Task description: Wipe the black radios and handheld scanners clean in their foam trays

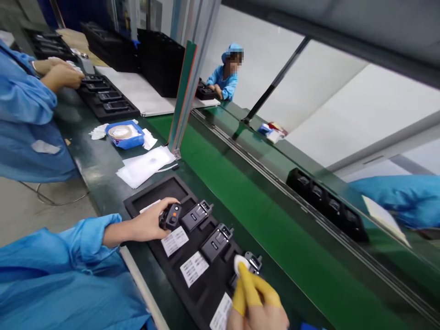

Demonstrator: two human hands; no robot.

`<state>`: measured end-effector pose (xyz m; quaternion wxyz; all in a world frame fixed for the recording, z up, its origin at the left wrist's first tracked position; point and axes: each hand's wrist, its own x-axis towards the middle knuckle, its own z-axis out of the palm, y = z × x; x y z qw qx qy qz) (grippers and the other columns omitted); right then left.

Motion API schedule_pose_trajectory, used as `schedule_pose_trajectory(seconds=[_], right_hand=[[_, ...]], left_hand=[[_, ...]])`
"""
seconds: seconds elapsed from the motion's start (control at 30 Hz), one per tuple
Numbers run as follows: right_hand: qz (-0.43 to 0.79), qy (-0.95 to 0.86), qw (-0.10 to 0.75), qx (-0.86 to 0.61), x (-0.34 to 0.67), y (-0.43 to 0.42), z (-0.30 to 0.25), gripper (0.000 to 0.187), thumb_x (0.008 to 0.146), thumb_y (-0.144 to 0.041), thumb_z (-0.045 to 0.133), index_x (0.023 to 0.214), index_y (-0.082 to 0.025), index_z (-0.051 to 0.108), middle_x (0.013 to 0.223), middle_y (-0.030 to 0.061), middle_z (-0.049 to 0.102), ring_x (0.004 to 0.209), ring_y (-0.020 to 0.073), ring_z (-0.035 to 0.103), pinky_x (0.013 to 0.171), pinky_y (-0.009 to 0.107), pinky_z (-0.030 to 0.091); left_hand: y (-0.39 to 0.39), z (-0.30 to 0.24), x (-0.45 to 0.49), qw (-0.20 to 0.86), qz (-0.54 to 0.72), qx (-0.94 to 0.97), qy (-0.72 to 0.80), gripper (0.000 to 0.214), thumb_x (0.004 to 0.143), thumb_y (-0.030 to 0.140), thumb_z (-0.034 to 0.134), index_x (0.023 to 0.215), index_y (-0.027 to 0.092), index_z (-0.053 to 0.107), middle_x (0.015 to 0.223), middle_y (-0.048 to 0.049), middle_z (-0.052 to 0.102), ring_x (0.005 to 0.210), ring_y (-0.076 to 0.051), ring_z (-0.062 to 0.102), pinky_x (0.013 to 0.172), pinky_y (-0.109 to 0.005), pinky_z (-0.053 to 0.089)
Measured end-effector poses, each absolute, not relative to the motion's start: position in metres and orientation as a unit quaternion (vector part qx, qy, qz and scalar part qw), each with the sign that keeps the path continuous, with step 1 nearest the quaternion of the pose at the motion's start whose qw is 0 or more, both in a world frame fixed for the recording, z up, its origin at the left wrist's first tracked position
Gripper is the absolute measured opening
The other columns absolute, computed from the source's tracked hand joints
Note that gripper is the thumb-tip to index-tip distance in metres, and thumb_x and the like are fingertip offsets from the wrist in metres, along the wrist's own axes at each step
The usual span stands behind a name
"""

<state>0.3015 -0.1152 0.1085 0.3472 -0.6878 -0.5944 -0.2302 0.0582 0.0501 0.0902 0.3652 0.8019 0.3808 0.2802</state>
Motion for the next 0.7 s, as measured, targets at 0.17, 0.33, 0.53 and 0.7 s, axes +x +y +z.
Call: schedule_pose_trajectory(seconds=[0.17, 0.33, 0.53, 0.7], right_hand=[[-0.244, -0.694, 0.333, -0.590, 0.237, -0.066, 0.117, 0.019, 0.086, -0.014, 0.052, 0.102, -0.016, 0.062, 0.094, 0.0078, 0.059, 0.081, 0.0164, 0.054, 0.077, 0.036, 0.038], [-0.215, -0.707, 0.329, -0.588, 0.209, -0.055, 0.121, 0.021, 0.087, -0.011, 0.048, 0.103, -0.017, 0.059, 0.095, 0.0066, 0.057, 0.081, 0.0149, 0.049, 0.079, 0.036, 0.031], [-0.237, -0.734, 0.319, -0.551, 0.199, -0.052, 0.115, 0.030, 0.083, -0.006, 0.037, 0.090, -0.021, 0.062, 0.090, 0.0022, 0.057, 0.080, 0.0136, 0.046, 0.082, 0.037, 0.025], [-0.218, -0.706, 0.285, -0.611, 0.197, -0.059, 0.115, 0.027, 0.081, -0.003, 0.040, 0.086, -0.021, 0.061, 0.093, 0.0030, 0.060, 0.080, 0.0138, 0.048, 0.086, 0.041, 0.026]], left_hand=[[0.038, 0.090, 0.055, 0.443, 0.319, 0.793, 0.269, 0.057, 0.057, 0.005, 0.058, 0.112, 0.017, 0.046, 0.111, -0.0069, 0.055, 0.099, -0.021, 0.055, 0.090, -0.034, 0.045], [0.038, 0.086, 0.055, 0.444, 0.342, 0.797, 0.224, 0.055, 0.060, 0.006, 0.059, 0.112, 0.015, 0.047, 0.108, -0.0078, 0.055, 0.097, -0.020, 0.055, 0.087, -0.034, 0.046], [0.036, 0.082, 0.057, 0.455, 0.338, 0.798, 0.205, 0.053, 0.060, 0.006, 0.061, 0.111, 0.015, 0.048, 0.104, -0.0077, 0.055, 0.095, -0.020, 0.055, 0.084, -0.033, 0.046], [0.034, 0.076, 0.057, 0.450, 0.343, 0.801, 0.195, 0.055, 0.062, 0.006, 0.061, 0.114, 0.016, 0.046, 0.107, -0.0083, 0.055, 0.097, -0.020, 0.054, 0.087, -0.034, 0.046]])
